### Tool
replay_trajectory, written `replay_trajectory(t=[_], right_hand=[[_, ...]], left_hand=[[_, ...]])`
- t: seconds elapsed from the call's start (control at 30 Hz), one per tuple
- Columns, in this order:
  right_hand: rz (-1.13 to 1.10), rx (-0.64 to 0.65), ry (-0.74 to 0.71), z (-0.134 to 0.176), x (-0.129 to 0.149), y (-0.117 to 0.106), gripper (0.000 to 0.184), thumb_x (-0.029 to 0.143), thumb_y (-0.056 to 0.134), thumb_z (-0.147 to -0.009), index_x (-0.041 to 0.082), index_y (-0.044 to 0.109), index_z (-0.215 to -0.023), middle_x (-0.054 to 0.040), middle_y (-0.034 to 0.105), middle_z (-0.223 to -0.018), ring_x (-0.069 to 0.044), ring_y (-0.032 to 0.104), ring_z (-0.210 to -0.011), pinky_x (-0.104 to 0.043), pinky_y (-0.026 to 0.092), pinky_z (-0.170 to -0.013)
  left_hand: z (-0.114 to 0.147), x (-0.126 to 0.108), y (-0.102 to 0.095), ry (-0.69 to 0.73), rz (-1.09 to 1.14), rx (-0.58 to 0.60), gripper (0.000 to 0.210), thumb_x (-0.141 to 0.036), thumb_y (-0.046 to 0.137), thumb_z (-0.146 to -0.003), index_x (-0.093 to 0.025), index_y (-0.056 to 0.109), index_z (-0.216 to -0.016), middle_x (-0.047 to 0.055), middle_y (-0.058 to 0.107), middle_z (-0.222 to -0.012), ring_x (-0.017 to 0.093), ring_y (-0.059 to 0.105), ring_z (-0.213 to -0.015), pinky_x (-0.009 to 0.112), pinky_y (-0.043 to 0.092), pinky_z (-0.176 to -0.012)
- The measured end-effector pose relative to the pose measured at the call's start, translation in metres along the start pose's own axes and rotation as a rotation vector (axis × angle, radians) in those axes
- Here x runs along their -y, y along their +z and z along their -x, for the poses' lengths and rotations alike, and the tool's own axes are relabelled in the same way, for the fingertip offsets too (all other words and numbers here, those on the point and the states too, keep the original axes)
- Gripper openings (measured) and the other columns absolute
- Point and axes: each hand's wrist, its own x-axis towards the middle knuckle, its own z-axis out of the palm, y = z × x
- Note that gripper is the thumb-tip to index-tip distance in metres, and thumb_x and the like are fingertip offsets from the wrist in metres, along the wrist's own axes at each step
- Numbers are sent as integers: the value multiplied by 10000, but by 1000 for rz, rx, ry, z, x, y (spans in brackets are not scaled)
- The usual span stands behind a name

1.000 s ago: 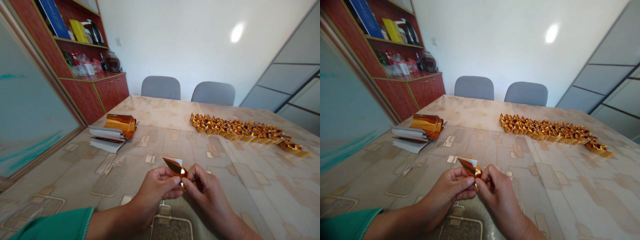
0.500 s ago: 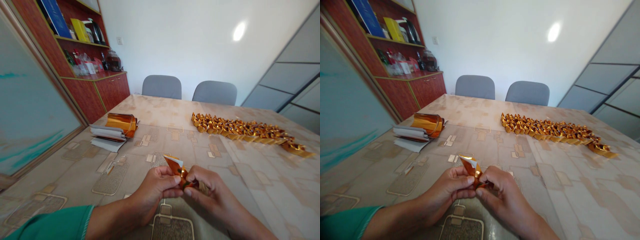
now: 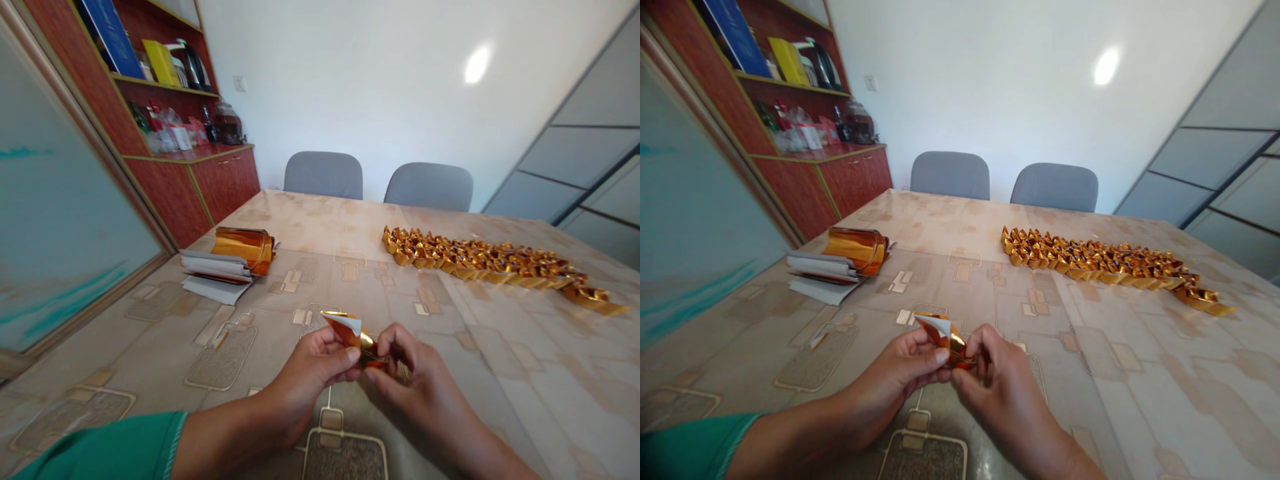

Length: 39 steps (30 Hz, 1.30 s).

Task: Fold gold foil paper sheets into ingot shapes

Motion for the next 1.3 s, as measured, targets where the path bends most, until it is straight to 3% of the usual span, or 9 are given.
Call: replay_trajectory(t=[0.2, 0.4, 0.57, 0.67, 0.8, 0.9, 1.1, 1.3], right_hand=[[-346, 3, 77, 2, -2, 5, 214, 237, 662, -810, 236, 459, -877, 40, 489, -743, -124, 451, -647, -254, 364, -549], [-486, 6, 137, 0, -2, 5, 293, 297, 747, -780, 238, 478, -878, 43, 503, -746, -121, 456, -648, -260, 353, -560], [-503, 96, 216, -2, -6, 2, 342, 479, 753, -772, 196, 562, -778, 13, 554, -681, -130, 464, -617, -278, 339, -568], [-570, 61, 231, -1, -6, 2, 343, 471, 745, -795, 189, 567, -713, -2, 598, -669, -131, 494, -624, -274, 352, -586], [-618, 61, 258, -3, -6, 0, 340, 479, 783, -758, 184, 614, -767, -16, 653, -727, -141, 544, -654, -268, 382, -602], [-607, 40, 264, -4, -8, -1, 365, 499, 803, -725, 187, 615, -741, 9, 613, -666, -129, 515, -600, -260, 368, -568], [-569, -13, 225, -1, -12, 2, 343, 479, 755, -791, 189, 587, -721, 5, 591, -668, -129, 489, -611, -257, 342, -557], [-527, 106, 214, -3, -7, 1, 383, 544, 756, -753, 202, 586, -787, -1, 589, -702, -145, 496, -629, -276, 363, -568]], left_hand=[[2, -3, 2, -33, 24, 55, 323, -298, 782, -737, -122, 658, -979, 114, 702, -1016, 209, 639, -934, 364, 460, -912], [0, 1, 2, 9, 4, 19, 341, -333, 781, -735, -119, 656, -968, 101, 704, -950, 195, 637, -849, 368, 467, -877], [0, 1, 1, 46, 8, 4, 319, -338, 787, -733, -130, 665, -943, 61, 691, -882, 161, 614, -801, 316, 471, -815], [0, 0, 2, 62, -24, -3, 286, -333, 792, -722, -131, 672, -886, 35, 673, -820, 132, 583, -736, 273, 460, -743], [1, -2, 3, 111, -63, -31, 279, -338, 781, -729, -131, 673, -883, 32, 673, -808, 136, 580, -744, 267, 456, -734], [1, -3, 2, 128, -59, -51, 299, -344, 777, -736, -136, 670, -922, 48, 685, -862, 162, 600, -801, 290, 468, -764], [0, -4, 3, 114, -59, -25, 263, -338, 765, -761, -141, 671, -906, 50, 685, -874, 158, 608, -795, 292, 468, -776], [0, -3, 3, 44, 7, -5, 349, -353, 795, -732, -134, 672, -973, 79, 696, -930, 192, 633, -862, 328, 470, -822]])
